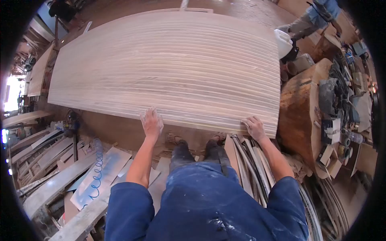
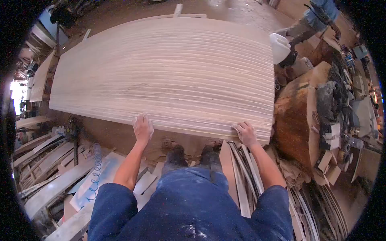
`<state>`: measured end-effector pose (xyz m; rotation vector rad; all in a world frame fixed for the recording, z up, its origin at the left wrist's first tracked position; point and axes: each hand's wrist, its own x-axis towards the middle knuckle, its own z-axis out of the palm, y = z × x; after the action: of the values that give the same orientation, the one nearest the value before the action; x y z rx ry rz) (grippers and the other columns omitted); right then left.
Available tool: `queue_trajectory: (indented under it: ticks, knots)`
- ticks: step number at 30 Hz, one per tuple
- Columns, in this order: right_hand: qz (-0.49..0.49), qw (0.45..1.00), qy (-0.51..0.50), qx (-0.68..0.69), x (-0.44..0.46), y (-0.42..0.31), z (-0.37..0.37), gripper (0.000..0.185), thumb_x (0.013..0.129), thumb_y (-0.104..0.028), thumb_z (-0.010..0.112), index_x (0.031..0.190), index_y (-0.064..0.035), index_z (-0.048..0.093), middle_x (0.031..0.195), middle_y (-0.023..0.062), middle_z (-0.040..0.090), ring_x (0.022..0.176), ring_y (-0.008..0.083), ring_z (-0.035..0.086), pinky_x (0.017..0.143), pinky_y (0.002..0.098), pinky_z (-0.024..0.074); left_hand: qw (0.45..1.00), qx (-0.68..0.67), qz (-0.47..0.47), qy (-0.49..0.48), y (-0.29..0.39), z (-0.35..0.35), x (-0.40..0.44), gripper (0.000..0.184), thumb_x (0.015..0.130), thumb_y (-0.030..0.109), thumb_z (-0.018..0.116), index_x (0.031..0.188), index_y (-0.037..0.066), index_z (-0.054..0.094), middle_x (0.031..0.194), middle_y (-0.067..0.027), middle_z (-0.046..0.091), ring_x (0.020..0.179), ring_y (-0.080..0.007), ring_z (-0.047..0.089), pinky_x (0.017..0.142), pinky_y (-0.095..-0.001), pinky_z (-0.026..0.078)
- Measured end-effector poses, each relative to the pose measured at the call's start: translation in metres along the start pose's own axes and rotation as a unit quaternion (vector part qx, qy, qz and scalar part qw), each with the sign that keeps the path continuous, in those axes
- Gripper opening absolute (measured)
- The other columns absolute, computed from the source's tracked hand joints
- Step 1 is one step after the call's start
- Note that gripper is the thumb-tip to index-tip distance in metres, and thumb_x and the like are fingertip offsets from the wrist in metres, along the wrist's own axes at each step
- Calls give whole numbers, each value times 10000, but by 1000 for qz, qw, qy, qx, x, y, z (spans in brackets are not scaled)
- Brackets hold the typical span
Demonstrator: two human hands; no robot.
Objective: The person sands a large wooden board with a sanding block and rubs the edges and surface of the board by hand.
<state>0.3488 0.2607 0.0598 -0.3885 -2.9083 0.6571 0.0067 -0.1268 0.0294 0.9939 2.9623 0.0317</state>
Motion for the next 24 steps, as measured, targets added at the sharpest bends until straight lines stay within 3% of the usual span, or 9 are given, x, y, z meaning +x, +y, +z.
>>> queue_trajectory:
  ticks: [6, 9, 14, 17, 19, 22, 24]
  knots:
    - [-89, 995, 5, 38, 86, -91, 69, 155, 857, -89, 671, 1003, -101, 719, 973, 114, 685, 919, 329, 643, 806, 442, 541, 998, -4, -65, 7, -109, -1, 13, 557, 944, 336, 588, 1416, 53, 504, 1494, -120, 455, 1410, -375, 378, 1184, -603, 211]
    - [-116, 989, -15, 93, 147, -160, 110, 165, 864, -89, 669, 1020, -102, 722, 981, 118, 689, 899, 335, 656, 792, 448, 545, 983, -71, -168, 38, -151, -5, -7, 562, 956, 353, 578, 1422, 50, 497, 1508, -128, 443, 1420, -382, 357, 1184, -608, 200]
    - [-194, 972, -60, 120, 248, -263, 183, 168, 879, -86, 659, 1035, -82, 719, 955, 147, 687, 864, 355, 668, 761, 445, 538, 948, -138, -285, 26, -191, -1, -125, 558, 962, 354, 572, 1424, 49, 499, 1505, -140, 452, 1433, -382, 335, 1183, -611, 188]
    - [-219, 962, -101, 130, 306, -325, 218, 162, 886, -108, 652, 1027, -60, 715, 930, 175, 678, 859, 385, 664, 747, 461, 525, 892, -190, -406, -55, -186, 16, -215, 554, 957, 336, 574, 1424, 48, 500, 1506, -144, 455, 1439, -385, 325, 1182, -608, 190]
    - [-252, 951, -119, 136, 346, -369, 239, 161, 891, -126, 648, 1016, -50, 714, 914, 190, 670, 861, 401, 659, 740, 472, 517, 842, -231, -486, -39, -169, 47, -276, 545, 955, 332, 569, 1414, 44, 510, 1503, -151, 463, 1435, -383, 337, 1181, -606, 196]
    - [-266, 954, -133, 47, 404, -419, 289, 195, 916, -209, 615, 982, -60, 723, 956, 232, 663, 882, 442, 649, 742, 503, 499, 753, -281, -588, -97, -138, 28, -322, 534, 955, 347, 559, 1402, 56, 524, 1491, -166, 476, 1420, -389, 365, 1178, -617, 194]
    - [-283, 946, -155, 26, 444, -448, 322, 222, 909, -234, 609, 1000, -66, 722, 1001, 252, 664, 898, 449, 648, 752, 517, 490, 733, -262, -617, -114, -116, 22, -339, 530, 954, 358, 557, 1394, 64, 533, 1486, -166, 483, 1409, -388, 384, 1176, -624, 194]
